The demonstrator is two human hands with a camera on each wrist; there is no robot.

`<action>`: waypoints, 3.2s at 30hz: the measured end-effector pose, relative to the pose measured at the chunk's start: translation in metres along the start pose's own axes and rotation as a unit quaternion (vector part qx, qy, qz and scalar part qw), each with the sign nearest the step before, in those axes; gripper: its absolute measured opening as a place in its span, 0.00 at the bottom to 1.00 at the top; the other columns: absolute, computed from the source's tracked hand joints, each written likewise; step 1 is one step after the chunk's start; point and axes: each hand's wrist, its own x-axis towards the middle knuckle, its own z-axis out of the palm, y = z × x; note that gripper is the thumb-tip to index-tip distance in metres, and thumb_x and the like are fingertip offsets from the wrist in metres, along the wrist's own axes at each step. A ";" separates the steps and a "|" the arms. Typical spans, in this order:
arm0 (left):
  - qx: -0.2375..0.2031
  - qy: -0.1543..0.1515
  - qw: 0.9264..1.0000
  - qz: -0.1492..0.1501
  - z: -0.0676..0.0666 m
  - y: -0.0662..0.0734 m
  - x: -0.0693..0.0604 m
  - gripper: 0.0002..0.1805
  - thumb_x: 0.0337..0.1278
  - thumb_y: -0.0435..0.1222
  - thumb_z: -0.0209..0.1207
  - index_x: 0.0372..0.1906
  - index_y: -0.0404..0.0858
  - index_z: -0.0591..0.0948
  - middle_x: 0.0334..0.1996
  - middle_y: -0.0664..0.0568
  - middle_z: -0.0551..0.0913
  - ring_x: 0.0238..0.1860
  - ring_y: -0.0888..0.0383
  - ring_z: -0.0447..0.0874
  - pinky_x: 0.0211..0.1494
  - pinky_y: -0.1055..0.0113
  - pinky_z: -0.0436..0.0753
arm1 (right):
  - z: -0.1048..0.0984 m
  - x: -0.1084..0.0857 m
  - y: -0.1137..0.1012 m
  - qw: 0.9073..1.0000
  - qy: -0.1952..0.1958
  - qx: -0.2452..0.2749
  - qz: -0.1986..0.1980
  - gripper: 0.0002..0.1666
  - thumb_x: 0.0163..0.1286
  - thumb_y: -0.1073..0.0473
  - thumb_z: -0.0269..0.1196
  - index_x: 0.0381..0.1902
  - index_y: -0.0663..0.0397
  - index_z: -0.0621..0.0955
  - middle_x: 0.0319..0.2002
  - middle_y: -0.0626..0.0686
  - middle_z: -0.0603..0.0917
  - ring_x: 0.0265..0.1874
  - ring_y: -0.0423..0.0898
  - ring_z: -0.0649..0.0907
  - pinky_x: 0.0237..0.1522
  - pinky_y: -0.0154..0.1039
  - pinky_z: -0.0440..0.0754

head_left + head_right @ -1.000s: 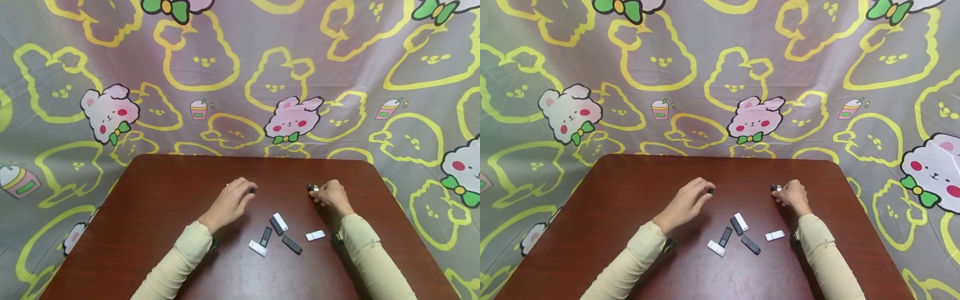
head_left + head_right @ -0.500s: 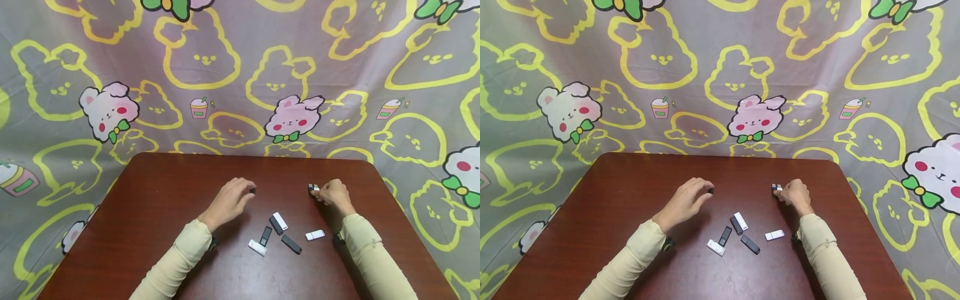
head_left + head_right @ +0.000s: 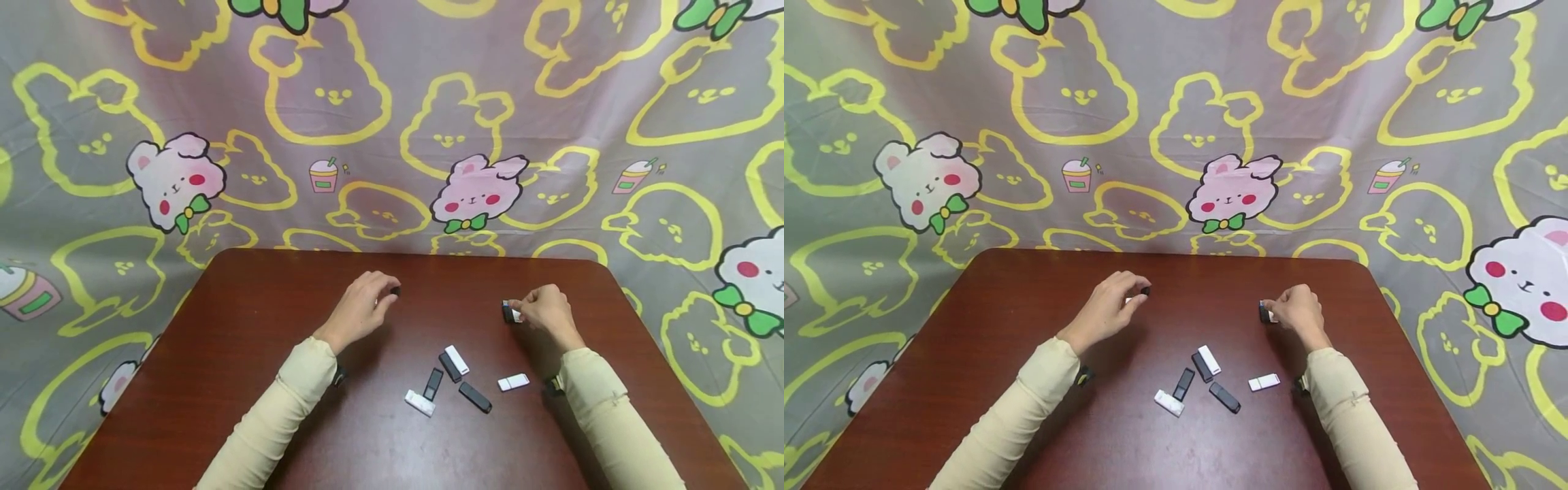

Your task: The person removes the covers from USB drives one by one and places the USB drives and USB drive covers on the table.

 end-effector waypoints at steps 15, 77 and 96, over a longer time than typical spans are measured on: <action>0.056 -0.071 0.995 -0.046 0.014 -0.040 0.031 0.12 0.62 0.34 0.66 0.49 0.35 0.86 0.46 0.46 0.89 0.47 0.49 0.82 0.55 0.55 0.80 | -0.017 -0.039 -0.062 0.996 0.032 0.007 -0.087 0.21 0.70 0.47 0.67 0.26 0.59 0.86 0.14 0.48 0.79 0.16 0.45 0.75 0.22 0.39 0.71; 0.059 -0.110 0.981 -0.152 0.034 -0.075 0.002 0.22 0.65 0.36 0.65 0.61 0.36 0.77 0.60 0.40 0.79 0.61 0.41 0.77 0.64 0.47 0.77 | -0.031 -0.085 -0.103 0.979 0.013 0.014 -0.202 0.05 0.66 0.56 0.70 0.33 0.50 0.85 0.24 0.49 0.82 0.22 0.45 0.76 0.23 0.36 0.73; 0.082 -0.024 0.985 -0.151 -0.002 -0.015 -0.070 0.17 0.60 0.35 0.68 0.53 0.39 0.82 0.49 0.45 0.84 0.46 0.46 0.85 0.45 0.49 0.84 | 0.016 -0.032 -0.071 0.918 -0.171 -0.113 -0.339 0.26 0.59 0.65 0.74 0.55 0.58 0.80 0.49 0.57 0.84 0.49 0.55 0.84 0.50 0.52 0.84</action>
